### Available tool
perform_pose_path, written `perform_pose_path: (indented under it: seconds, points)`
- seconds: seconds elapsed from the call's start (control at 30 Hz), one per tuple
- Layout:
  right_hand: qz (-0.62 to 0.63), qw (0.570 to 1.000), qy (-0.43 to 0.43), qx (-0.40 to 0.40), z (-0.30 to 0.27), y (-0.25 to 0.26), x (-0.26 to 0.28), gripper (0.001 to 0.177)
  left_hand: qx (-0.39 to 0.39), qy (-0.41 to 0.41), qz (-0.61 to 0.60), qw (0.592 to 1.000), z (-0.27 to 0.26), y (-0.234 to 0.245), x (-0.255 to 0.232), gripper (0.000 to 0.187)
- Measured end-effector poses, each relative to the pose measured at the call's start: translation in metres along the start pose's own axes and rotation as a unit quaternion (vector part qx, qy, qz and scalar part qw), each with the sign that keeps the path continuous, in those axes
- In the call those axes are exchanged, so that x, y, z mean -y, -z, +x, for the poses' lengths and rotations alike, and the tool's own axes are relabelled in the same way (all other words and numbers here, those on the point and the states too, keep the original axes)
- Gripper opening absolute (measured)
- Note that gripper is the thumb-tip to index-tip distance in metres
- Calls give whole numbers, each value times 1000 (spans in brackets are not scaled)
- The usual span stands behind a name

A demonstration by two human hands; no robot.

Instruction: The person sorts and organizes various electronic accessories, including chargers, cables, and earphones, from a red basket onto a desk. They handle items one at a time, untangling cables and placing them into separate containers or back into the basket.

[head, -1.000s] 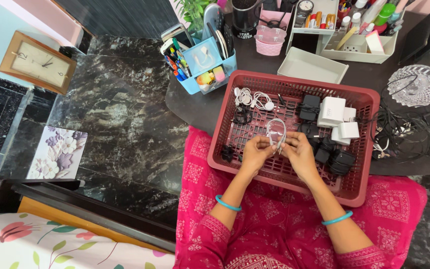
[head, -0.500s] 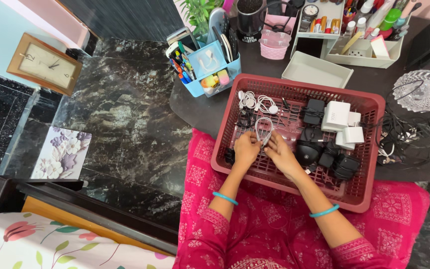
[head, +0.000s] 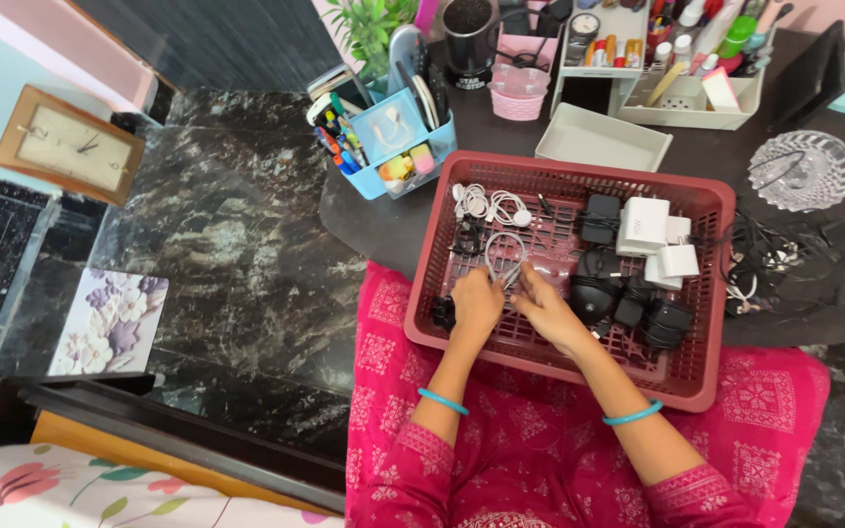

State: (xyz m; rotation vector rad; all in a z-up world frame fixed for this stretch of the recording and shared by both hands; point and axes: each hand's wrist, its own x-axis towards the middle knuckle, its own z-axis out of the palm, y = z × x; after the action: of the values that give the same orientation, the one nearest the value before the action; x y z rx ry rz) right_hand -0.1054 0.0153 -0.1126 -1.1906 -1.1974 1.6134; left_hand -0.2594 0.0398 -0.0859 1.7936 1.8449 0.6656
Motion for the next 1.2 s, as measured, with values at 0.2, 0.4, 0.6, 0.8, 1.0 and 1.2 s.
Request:
perform_pose_path:
  seconds: [0.2,0.4,0.6,0.8,1.0,1.2]
  points:
    - [-64,985,98,-127,-59,57,85,53,-16,-75,-71,995,-18,16,-42,21]
    - [-413,723,207,-514,-137,167,135,19,33,-153,-117,981,-29,8,-123,24]
    - [-413,668,170,-596,-169,255,75,41,46,-323,-167,931,-38,-39,-197,22]
    - [-117,894,90,-422,-165,293,25,34,112,-445,-109,882,-68,-99,-240,19]
    - [-95,961,20,-258,-169,292,30,52,157,-474,220,838,-87,-140,-260,22]
    - [-156,932,18,-328,-156,291,32,19,59,-447,311,836,-95,-162,-273,37]
